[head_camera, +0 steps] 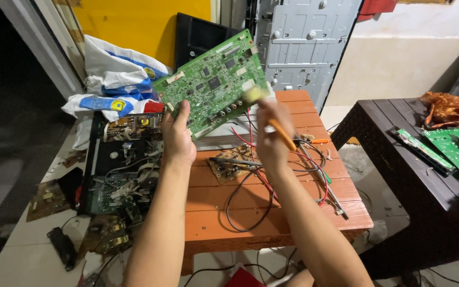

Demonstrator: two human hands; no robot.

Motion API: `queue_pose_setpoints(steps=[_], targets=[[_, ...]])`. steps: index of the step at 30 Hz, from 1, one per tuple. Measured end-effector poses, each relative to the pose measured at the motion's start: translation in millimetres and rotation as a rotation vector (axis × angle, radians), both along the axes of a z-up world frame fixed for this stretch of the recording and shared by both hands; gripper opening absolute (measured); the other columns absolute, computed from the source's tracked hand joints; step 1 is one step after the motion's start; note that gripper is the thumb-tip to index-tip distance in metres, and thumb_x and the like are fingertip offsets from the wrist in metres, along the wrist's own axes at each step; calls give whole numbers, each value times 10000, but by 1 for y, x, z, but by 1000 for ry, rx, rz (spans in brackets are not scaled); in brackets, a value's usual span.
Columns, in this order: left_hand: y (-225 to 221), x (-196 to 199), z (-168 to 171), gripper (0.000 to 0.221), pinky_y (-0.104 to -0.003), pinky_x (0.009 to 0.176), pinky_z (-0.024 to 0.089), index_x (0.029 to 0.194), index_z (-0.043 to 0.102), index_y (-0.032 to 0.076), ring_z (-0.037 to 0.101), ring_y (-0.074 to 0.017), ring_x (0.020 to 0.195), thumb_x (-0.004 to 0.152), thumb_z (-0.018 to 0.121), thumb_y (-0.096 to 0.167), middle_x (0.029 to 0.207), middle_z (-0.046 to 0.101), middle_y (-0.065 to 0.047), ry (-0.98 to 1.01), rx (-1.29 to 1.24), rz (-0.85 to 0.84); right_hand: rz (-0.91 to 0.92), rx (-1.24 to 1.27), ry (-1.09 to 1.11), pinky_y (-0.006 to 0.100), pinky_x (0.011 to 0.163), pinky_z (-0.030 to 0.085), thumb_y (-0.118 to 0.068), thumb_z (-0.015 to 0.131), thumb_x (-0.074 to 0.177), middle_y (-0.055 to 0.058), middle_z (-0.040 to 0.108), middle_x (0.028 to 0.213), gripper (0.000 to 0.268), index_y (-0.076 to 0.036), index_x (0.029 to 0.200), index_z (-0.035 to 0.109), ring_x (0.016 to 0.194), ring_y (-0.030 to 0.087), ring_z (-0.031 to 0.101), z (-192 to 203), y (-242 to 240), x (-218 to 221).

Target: Testing a circuit board with a multimeter and cleaning it with a brush on a repair bench.

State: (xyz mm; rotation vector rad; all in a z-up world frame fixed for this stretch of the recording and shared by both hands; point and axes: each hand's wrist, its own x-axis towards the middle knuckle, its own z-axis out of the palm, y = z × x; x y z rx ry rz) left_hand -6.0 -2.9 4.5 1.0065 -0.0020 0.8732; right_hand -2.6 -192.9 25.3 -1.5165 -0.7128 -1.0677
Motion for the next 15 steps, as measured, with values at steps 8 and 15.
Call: queue_pose_setpoints(steps=[8, 15], targets=[[1, 5, -5, 204, -288, 881, 444, 902, 643, 118, 525, -59, 864, 951, 769, 271, 828, 542, 63, 11, -8, 10, 169, -75, 214, 366, 572, 637, -41, 618, 1004, 202, 674, 988, 139, -5, 1103, 709, 814, 328, 713, 8, 7, -4], [-15, -19, 23, 208, -306, 868, 463, 891, 657, 125, 564, -83, 822, 961, 759, 291, 797, 580, 46, 38, 64, -23, 201, 109, -44, 310, 896, 606, 16, 578, 1043, 131, 588, 1267, 284, -33, 1315, 641, 1122, 219, 644, 6, 5, 3]])
